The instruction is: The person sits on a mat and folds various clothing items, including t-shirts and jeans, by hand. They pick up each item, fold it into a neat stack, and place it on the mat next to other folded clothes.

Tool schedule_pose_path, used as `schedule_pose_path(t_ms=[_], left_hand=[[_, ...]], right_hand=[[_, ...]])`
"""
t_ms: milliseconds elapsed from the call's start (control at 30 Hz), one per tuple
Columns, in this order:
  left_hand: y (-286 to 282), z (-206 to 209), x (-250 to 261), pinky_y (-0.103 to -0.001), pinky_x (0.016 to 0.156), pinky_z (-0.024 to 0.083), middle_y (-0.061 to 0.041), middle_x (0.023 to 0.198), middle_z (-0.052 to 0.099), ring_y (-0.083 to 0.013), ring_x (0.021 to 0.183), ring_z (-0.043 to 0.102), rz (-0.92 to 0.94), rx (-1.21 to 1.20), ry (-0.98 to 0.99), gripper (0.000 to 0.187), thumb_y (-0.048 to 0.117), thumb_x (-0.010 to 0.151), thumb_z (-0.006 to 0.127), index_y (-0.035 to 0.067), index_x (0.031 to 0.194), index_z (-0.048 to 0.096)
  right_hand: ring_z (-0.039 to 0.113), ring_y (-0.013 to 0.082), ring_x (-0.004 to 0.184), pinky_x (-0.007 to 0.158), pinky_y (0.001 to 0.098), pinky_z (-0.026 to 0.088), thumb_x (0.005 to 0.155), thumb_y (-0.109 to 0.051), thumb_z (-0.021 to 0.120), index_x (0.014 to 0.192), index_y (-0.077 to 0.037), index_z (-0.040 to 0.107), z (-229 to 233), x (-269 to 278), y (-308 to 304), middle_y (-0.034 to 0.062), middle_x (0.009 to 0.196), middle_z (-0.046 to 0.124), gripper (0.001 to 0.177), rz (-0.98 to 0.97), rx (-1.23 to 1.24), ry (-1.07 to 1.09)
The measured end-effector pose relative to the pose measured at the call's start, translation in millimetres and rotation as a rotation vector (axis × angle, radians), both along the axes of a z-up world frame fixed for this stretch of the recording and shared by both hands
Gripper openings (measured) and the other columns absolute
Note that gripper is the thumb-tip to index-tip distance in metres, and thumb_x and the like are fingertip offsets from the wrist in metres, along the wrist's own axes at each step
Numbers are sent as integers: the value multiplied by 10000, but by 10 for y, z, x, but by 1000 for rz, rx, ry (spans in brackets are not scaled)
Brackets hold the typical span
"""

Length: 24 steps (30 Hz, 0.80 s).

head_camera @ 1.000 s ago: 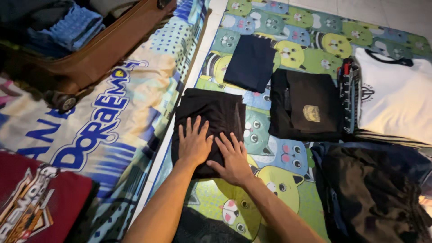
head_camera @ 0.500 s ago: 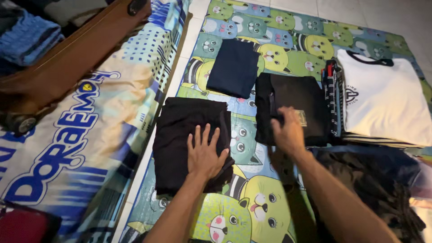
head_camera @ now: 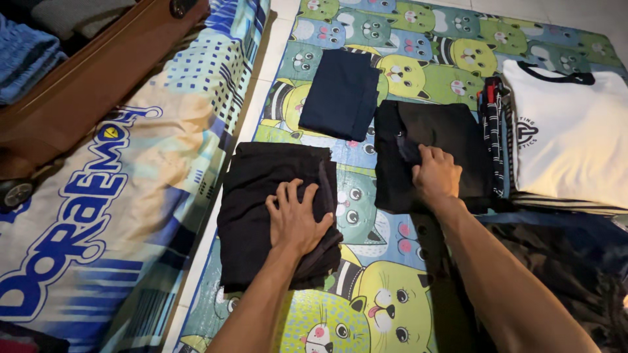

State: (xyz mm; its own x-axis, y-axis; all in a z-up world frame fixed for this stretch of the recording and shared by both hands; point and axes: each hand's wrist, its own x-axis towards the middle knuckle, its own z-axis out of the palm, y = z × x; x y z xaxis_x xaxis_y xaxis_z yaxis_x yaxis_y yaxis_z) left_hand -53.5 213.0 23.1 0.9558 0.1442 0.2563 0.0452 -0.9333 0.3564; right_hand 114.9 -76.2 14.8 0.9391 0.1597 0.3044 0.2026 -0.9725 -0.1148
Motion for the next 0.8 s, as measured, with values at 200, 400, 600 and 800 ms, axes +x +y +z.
schedule_pose_path(t_ms=[200, 400, 600, 800], left_hand=[[-1, 20, -5, -588, 1079, 238, -158, 1459, 416, -361, 1384, 292, 0, -5, 35, 723, 534, 763, 735, 177, 1364, 552], [7, 9, 10, -588, 1098, 211, -145, 1480, 399, -357, 1409, 265, -6, -31, 90, 751, 540, 761, 737, 181, 1387, 528], [47, -73, 0, -605, 1116, 142, -183, 1571, 312, -407, 1449, 173, -72, -110, 115, 891, 545, 732, 780, 163, 1474, 469], [-501, -60, -280, -505, 1146, 383, -161, 1478, 497, -338, 1414, 442, -117, -755, 28, 818, 649, 822, 674, 95, 1408, 538]], right_hand=[[660, 457, 1014, 904, 562, 520, 931, -177, 617, 1298, -110, 670, 51, 151, -189, 228, 1082, 711, 377, -67, 243, 23], [689, 326, 681, 570, 479, 565, 992, -181, 596, 1214, -75, 682, 411, 70, -310, 162, 872, 694, 260, -215, 715, 114], [575, 234, 519, 430, 447, 489, 976, -157, 599, 1204, -82, 676, 988, -384, -213, 94, 766, 624, 251, -294, 924, 201], [593, 154, 646, 570, 356, 512, 974, -83, 571, 1210, -16, 685, 1101, -904, -62, 132, 806, 674, 271, 90, 820, 74]])
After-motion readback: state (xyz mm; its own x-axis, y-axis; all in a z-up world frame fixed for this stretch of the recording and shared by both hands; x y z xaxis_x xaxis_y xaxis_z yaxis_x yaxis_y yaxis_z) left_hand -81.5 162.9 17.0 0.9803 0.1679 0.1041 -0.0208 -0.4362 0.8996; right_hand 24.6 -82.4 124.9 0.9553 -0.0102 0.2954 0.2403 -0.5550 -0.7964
